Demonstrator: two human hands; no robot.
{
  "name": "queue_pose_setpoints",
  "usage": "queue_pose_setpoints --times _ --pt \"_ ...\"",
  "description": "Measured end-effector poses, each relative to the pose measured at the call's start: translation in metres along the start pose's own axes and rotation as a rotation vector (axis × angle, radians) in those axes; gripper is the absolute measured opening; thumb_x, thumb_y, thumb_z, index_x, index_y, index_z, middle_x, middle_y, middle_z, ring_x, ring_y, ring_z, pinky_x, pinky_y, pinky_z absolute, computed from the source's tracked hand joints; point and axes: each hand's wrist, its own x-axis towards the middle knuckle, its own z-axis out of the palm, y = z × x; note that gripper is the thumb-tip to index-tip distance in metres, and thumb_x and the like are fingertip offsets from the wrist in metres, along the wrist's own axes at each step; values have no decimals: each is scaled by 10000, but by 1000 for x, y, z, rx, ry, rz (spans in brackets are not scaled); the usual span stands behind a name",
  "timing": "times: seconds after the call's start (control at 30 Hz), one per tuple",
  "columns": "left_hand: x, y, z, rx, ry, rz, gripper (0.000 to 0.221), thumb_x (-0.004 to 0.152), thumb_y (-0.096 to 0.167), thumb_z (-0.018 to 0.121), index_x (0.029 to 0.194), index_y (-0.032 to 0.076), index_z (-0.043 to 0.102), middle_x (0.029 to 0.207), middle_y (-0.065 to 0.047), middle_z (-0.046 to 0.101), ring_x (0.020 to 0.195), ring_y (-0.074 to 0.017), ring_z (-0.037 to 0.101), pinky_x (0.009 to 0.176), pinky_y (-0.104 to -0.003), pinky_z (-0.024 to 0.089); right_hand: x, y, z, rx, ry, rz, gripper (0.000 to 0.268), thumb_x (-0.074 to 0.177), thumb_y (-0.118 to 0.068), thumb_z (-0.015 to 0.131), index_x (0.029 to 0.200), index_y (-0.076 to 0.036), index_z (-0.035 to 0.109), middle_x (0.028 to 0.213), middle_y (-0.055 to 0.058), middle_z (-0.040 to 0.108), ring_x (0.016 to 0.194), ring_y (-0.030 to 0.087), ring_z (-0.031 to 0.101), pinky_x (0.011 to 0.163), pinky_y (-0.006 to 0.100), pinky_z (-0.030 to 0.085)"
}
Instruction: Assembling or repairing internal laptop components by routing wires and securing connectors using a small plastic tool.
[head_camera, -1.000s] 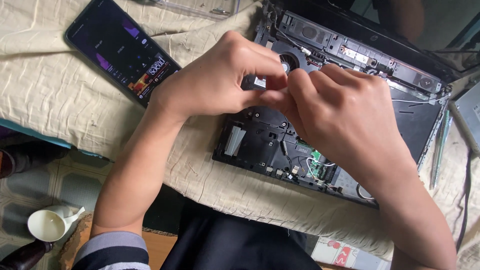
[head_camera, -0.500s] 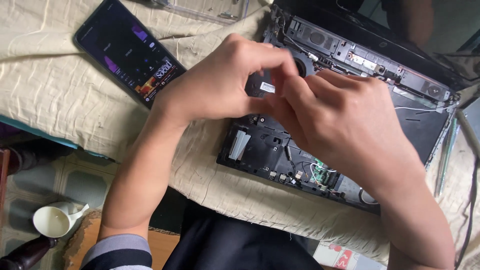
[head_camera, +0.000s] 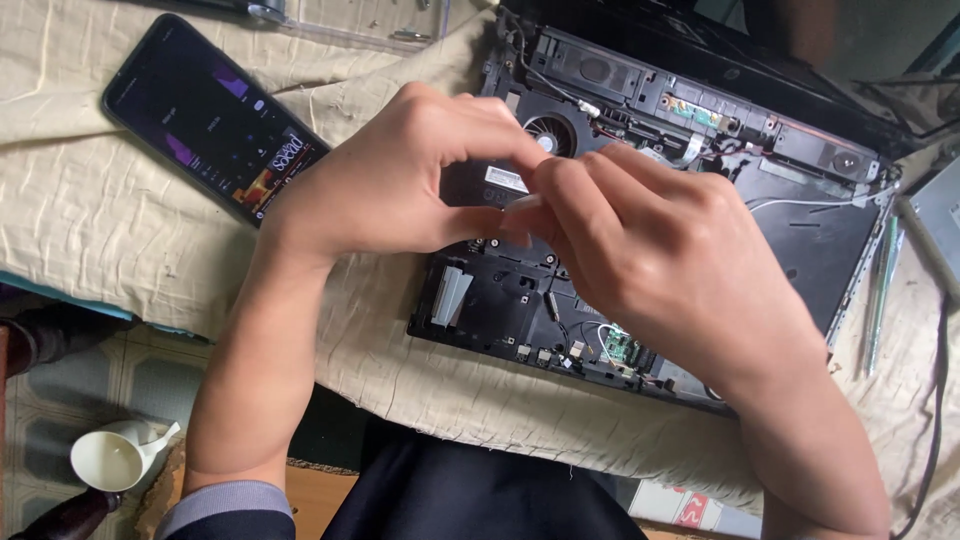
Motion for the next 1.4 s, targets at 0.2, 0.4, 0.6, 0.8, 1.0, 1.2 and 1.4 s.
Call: queue_pose_setpoints --times 0.2,0.4,0.6,0.8,1.0,1.2,1.4 --pt "1 -8 6 14 98 1 290 894 -9 887 911 -3 598 816 -70 593 753 -182 551 692 -320 434 1 -2 25 -549 160 20 325 1175 -178 717 891 -158 560 768 -24 482 650 115 450 501 251 335" --pt "-1 -11 3 41 82 31 259 959 132 835 842 1 644 745 -40 600 716 -184 522 712 -349 410 4 -1 -2 -287 15 -24 300 1191 -274 751 1049 -64 592 832 22 507 693 152 482 543 305 424" --pt "-2 -11 1 3 15 32 120 942 105 816 951 17 734 832 -40 700 754 -185 585 738 -344 452 3 -1 -4 -212 -54 -64 19 1139 -3 613 1131 -19 617 833 27 510 688 175 466 481 339 338" --pt "-1 -13 8 113 87 -17 370 878 351 875 929 64 647 880 -1 672 877 -205 572 807 -361 442 -6 -6 10 -533 -43 41 324 1241 -208 710 963 -134 559 753 -51 443 671 86 447 473 267 340" --pt "-1 -12 7 54 45 33 281 957 190 787 808 -18 669 793 -51 654 800 -209 578 775 -386 431 2 -6 8 -499 59 75 418 1231 -384 684 900 -165 551 775 -22 482 676 118 502 533 271 429" --pt "0 -7 2 -64 -67 -83 184 777 -216 610 817 -38 629 827 -82 638 869 -236 583 767 -343 499 3 5 -7 -216 -56 -59 181 1143 -45 598 975 -56 533 833 33 448 737 181 460 535 336 424" --pt "0 -7 0 -104 -145 -151 212 860 -203 533 896 -34 657 944 -133 642 1039 -264 593 807 -340 495 5 6 3 -440 -59 -11 97 1096 -162 629 1022 -174 567 844 -16 502 740 143 502 557 276 445"
